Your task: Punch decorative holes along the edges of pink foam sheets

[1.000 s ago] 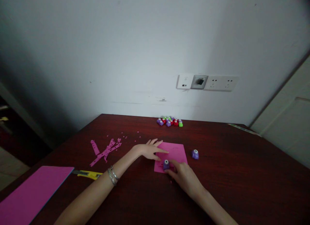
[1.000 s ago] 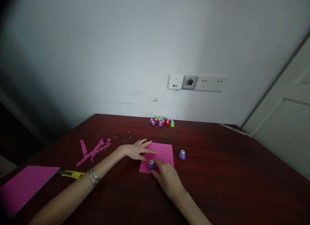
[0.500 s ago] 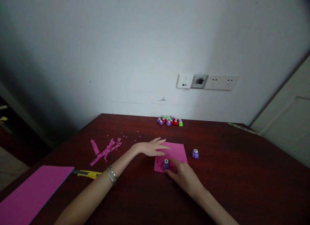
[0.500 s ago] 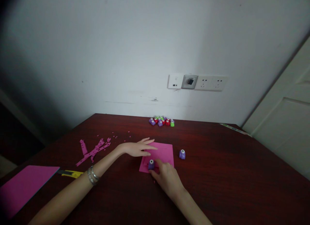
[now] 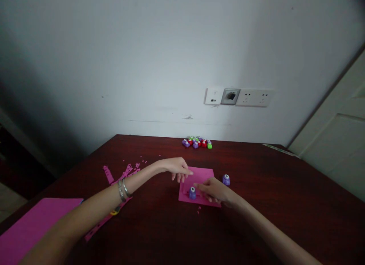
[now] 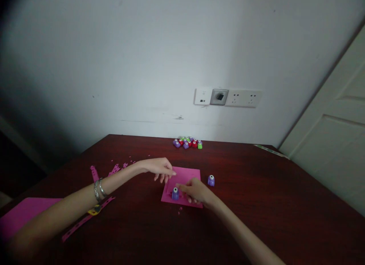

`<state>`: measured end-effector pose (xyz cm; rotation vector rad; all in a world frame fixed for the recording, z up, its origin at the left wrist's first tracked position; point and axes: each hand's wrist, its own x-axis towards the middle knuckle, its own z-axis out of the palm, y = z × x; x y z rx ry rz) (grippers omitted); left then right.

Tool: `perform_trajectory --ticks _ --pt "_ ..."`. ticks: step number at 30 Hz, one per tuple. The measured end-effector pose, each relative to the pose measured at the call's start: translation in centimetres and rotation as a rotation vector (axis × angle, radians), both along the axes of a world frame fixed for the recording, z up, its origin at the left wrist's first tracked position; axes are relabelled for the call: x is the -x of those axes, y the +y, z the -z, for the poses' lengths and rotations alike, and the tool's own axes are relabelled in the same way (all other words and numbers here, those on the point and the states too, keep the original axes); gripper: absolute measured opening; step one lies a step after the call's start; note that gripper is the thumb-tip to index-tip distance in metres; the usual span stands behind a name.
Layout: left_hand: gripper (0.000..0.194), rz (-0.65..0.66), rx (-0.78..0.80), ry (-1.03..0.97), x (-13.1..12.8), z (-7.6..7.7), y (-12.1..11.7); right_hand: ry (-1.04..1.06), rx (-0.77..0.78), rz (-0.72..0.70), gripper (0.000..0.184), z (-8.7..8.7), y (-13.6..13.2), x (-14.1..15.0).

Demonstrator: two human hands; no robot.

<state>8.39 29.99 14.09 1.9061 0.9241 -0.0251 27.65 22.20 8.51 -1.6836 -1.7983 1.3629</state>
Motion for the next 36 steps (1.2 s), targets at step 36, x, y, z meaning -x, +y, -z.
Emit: perform_trajectory --ticks 36 --pt "0.049 0.08 0.499 0.301 -2.1 4.3 1.0 -0.051 0.209 -0.306 0.05 0.2 2.1 1.1"
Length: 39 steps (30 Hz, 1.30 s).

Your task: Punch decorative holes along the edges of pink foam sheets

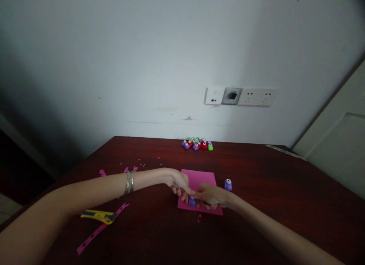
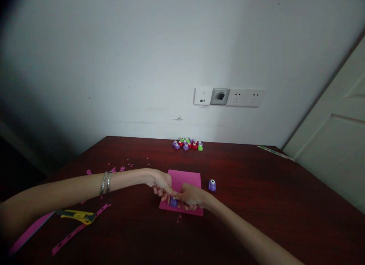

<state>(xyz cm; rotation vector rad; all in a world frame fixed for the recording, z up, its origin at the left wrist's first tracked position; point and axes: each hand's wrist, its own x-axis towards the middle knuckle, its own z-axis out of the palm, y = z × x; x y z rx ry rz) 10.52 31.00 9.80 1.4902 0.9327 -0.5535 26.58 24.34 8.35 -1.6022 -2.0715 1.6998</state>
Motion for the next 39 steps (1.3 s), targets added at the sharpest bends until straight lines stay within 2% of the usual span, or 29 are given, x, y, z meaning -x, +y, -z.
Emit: perform_trajectory --ticks 9,14,22,27,35,39 --pt "0.047 -0.034 0.045 -0.023 0.0 0.7 0.3 -0.013 -0.013 -0.004 0.052 0.0 0.0 0.1" --pt "0.048 0.012 0.037 -0.112 0.2 1.1 0.5 -0.016 -0.03 -0.007 0.053 -0.3 -0.1 0.3" --pt "0.048 0.01 0.044 -0.067 0.2 1.5 0.8 0.011 -0.046 -0.007 0.056 -0.5 -0.2 0.3" --pt "0.048 0.069 0.054 -0.115 0.1 1.6 0.8 0.02 -0.056 -0.006 0.057 -0.3 -0.2 0.2" --pt "0.045 -0.069 0.043 -0.051 0.3 1.2 0.3 0.05 -0.058 -0.02 0.058 0.2 -0.1 0.0" --pt "0.046 -0.079 0.074 -0.098 0.4 1.1 0.1 0.056 -0.07 -0.013 0.059 0.3 -0.2 0.0"
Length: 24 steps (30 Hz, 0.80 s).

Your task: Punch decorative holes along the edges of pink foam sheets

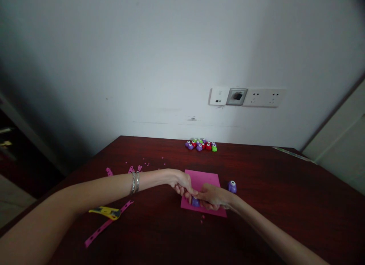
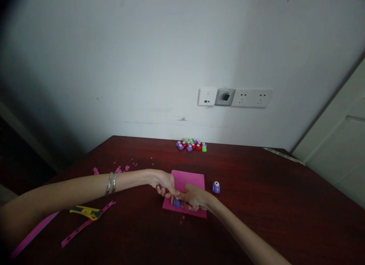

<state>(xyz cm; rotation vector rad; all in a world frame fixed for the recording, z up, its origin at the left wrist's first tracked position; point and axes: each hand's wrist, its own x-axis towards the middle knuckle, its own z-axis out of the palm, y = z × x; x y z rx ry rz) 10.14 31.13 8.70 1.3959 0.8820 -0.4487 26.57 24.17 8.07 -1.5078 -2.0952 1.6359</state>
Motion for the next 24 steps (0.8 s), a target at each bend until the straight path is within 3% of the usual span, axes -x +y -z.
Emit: perform_trajectory --ticks 18,24 --pt "0.05 -0.139 -0.033 0.013 0.1 -0.8 -1.3 -0.052 0.003 -0.037 0.057 0.1 0.5 0.0" --pt "0.05 -0.065 -0.086 0.086 -0.4 -2.0 -1.7 -0.077 0.072 -0.032 0.057 -0.8 0.4 0.1"
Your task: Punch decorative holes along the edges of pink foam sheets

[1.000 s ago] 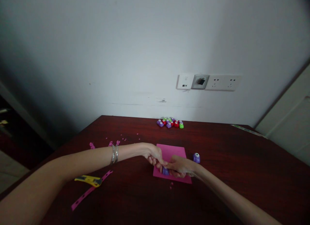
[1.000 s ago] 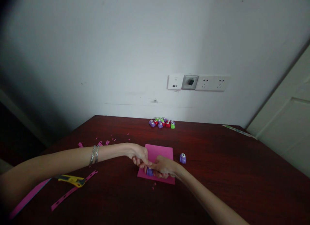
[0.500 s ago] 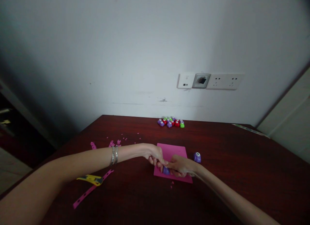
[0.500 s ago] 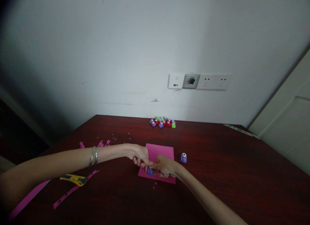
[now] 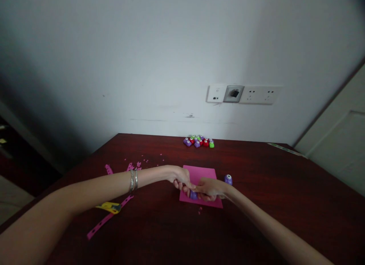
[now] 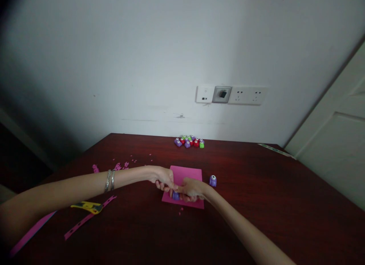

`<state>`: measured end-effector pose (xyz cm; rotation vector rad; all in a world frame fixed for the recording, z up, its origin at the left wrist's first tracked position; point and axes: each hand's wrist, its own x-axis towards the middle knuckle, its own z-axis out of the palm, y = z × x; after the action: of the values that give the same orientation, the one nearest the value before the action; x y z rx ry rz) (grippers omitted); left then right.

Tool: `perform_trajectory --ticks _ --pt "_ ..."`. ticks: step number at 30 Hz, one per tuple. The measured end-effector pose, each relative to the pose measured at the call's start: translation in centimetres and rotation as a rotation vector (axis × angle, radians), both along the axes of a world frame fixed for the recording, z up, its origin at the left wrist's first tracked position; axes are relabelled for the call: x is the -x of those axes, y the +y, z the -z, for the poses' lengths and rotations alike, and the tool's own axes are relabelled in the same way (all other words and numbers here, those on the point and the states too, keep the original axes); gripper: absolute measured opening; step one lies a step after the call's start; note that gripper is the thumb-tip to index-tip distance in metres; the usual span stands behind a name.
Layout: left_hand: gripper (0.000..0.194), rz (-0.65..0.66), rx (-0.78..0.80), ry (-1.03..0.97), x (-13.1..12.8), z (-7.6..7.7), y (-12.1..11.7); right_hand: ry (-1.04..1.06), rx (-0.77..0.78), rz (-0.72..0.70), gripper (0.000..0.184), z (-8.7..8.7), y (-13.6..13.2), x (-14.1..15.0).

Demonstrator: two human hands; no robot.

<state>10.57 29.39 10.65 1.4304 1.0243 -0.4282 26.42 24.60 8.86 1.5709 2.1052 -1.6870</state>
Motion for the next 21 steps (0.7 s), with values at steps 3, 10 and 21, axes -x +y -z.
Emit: perform_trajectory --ticks 3,10,21 --pt "0.047 0.062 -0.077 0.032 0.0 -0.6 -0.4 -0.008 -0.004 0.012 0.057 -0.4 -0.2 0.1" --pt "0.032 0.113 -0.603 -0.172 1.8 -2.0 1.8 0.012 -0.214 0.127 0.05 0.4 -1.0 0.0" --pt "0.029 -0.104 -0.855 -0.33 1.9 2.6 4.5 0.03 -0.344 0.349 0.045 1.8 -2.2 0.7"
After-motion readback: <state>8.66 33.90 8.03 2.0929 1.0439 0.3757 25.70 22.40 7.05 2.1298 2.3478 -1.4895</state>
